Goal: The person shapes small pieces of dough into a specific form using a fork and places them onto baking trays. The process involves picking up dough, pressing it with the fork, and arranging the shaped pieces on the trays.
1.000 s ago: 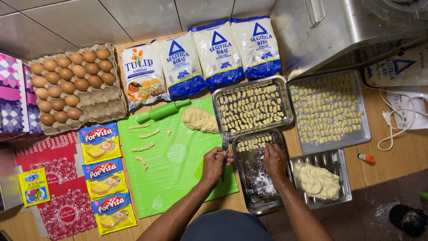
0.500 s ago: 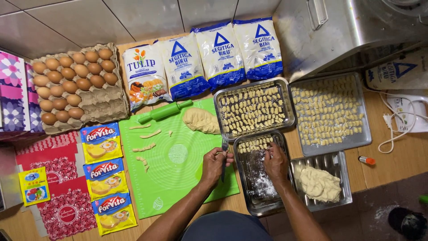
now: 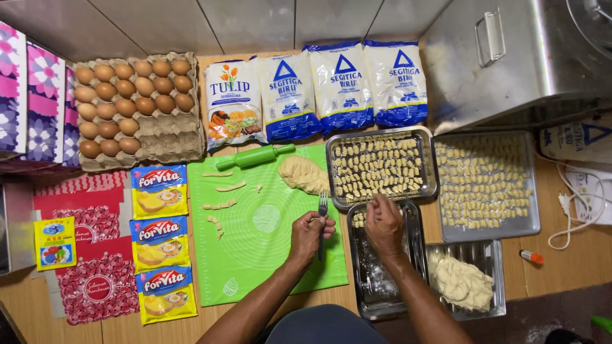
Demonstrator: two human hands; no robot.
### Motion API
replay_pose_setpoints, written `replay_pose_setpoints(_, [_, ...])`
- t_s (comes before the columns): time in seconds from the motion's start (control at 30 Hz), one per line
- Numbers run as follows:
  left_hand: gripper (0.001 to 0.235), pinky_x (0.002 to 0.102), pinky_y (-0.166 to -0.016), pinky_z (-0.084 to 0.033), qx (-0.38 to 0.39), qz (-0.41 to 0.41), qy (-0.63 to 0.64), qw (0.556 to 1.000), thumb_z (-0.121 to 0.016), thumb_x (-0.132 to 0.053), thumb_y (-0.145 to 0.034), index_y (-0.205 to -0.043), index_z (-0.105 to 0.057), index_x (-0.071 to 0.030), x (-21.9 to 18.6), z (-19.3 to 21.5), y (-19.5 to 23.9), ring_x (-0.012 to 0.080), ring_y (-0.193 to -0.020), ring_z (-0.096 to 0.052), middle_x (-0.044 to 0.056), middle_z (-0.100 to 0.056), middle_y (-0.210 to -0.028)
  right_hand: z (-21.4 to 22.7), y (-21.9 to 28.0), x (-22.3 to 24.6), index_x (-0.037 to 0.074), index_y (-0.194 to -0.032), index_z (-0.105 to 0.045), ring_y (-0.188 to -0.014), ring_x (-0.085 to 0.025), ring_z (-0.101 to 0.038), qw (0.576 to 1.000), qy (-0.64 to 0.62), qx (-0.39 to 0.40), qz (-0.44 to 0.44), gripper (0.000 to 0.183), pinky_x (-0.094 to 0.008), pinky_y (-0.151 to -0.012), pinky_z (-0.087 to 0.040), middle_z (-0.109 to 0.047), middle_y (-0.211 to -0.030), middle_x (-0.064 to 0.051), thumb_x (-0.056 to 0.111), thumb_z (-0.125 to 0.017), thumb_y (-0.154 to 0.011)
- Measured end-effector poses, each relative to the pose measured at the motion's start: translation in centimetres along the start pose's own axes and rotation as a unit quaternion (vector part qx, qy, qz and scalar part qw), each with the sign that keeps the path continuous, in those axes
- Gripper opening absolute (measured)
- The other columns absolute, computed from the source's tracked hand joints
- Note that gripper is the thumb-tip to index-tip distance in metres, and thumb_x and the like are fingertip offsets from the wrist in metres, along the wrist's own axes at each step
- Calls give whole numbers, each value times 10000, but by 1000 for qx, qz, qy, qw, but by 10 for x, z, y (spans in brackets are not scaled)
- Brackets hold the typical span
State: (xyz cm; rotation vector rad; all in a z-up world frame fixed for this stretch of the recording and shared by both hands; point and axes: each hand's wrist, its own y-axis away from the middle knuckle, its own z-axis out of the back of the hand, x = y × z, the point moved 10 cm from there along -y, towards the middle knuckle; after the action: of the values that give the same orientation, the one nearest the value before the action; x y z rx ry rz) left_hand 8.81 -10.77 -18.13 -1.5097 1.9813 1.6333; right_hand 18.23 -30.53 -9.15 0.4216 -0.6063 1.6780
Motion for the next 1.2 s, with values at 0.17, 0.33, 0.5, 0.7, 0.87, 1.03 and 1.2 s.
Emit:
replay_pose_setpoints(0.17, [149,255,-655,-663,-42,-5,32,999,-576,-89,-983,-1089,-670,-41,-11,46,-1,197,-761,-787,210,-794,-936,-87,-27,59,102,-1140,-726,-782,-213,-723,993,-47,86,65,203,-299,-634,-612,-702,-885,-69,67,-706,-941])
replay_pose_setpoints(0.33, [142,268,-667,-661,-95,-18,61,993,-587,-96,-985,-1093,-669,-53,-20,111,2,212,-780,-787,206,-794,-954,-188,-37,120,201,-1133,-739,-902,-212,-733,970,-46,179,158,202,-334,-762,-615,-694,-923,-8,196,-706,-934])
replay_pose_setpoints(0.5, [158,294,-694,-663,-163,-31,90,982,-581,-75,-991,-1111,-665,-16,-30,174,17,237,-800,-788,235,-787,-973,-250,-34,153,177,-1161,-717,-884,-335,-734,951,-43,281,121,216,-470,-757,-619,-695,-899,-106,233,-673,-957])
replay_pose_setpoints(0.7, [143,300,-691,-657,-184,-28,119,975,-589,-62,-993,-1112,-659,-25,-40,203,28,236,-785,-787,233,-789,-963,-270,-22,177,190,-1081,-643,-838,-324,-710,951,32,276,133,148,-459,-714,-615,-612,-852,-66,286,-623,-970])
replay_pose_setpoints(0.87, [131,290,-689,-652,-177,-33,129,975,-597,-82,-994,-1102,-661,-45,-40,207,25,222,-780,-787,218,-795,-958,-275,-21,182,204,-1037,-617,-837,-307,-707,956,56,248,147,117,-436,-696,-615,-576,-846,-40,268,-656,-948])
replay_pose_setpoints(1.03, [128,282,-683,-649,-170,-39,139,975,-600,-95,-990,-1095,-658,-52,-37,207,20,212,-776,-788,208,-798,-950,-280,-18,180,217,-997,-621,-872,-334,-691,959,20,256,122,75,-457,-721,-607,-560,-866,-49,257,-656,-945])
replay_pose_setpoints(1.2, [126,278,-679,-653,-160,-25,133,978,-588,-97,-994,-1082,-663,-46,-35,198,24,205,-768,-789,198,-801,-948,-268,-21,173,220,-1015,-725,-914,-351,-701,959,-85,262,63,132,-457,-804,-591,-631,-878,-92,207,-749,-887])
